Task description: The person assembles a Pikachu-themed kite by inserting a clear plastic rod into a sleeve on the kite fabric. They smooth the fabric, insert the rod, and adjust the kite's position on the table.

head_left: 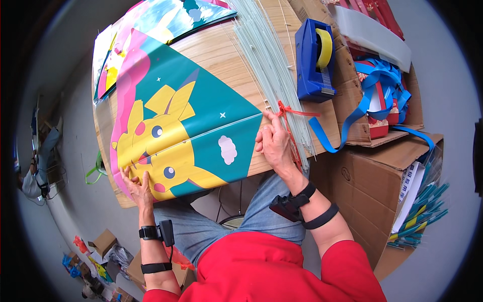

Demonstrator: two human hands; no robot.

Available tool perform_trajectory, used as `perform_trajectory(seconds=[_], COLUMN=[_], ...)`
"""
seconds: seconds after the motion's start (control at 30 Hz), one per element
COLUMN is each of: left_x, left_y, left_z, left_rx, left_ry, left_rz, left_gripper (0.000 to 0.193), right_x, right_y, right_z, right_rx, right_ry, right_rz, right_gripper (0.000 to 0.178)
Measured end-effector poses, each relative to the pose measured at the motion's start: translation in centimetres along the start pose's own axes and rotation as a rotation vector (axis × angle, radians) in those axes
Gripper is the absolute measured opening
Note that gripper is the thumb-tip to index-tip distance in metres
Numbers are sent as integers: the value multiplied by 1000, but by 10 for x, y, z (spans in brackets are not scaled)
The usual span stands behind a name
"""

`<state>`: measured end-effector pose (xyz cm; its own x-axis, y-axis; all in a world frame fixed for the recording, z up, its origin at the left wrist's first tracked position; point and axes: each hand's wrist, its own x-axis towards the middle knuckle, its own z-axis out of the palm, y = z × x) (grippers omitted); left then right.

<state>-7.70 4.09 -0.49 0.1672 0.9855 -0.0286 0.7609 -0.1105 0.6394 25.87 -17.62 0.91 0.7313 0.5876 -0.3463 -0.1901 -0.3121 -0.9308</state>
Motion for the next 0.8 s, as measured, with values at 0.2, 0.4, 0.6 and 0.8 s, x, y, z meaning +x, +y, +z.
perform_trajectory(seconds=[0.2, 0.4, 0.6, 0.8], left_x=[0, -1, 0, 0], left_y=[1, 4, 1, 1], left_z=[0, 0, -1, -1], left_rx=[31, 25, 25, 33], left_ry=[-1, -12, -9, -3], left_rz=[7, -7, -7, 6], left_gripper=[85, 86, 86, 85], right_x=[0, 0, 0, 0], right_y=[-2, -2, -2, -4], right_z=[0, 0, 0, 0], right_rx=[3, 13, 15, 15], right_ry=[3, 10, 9, 8], right_rz=[9, 14, 19, 14], right_gripper=[43, 44, 44, 44])
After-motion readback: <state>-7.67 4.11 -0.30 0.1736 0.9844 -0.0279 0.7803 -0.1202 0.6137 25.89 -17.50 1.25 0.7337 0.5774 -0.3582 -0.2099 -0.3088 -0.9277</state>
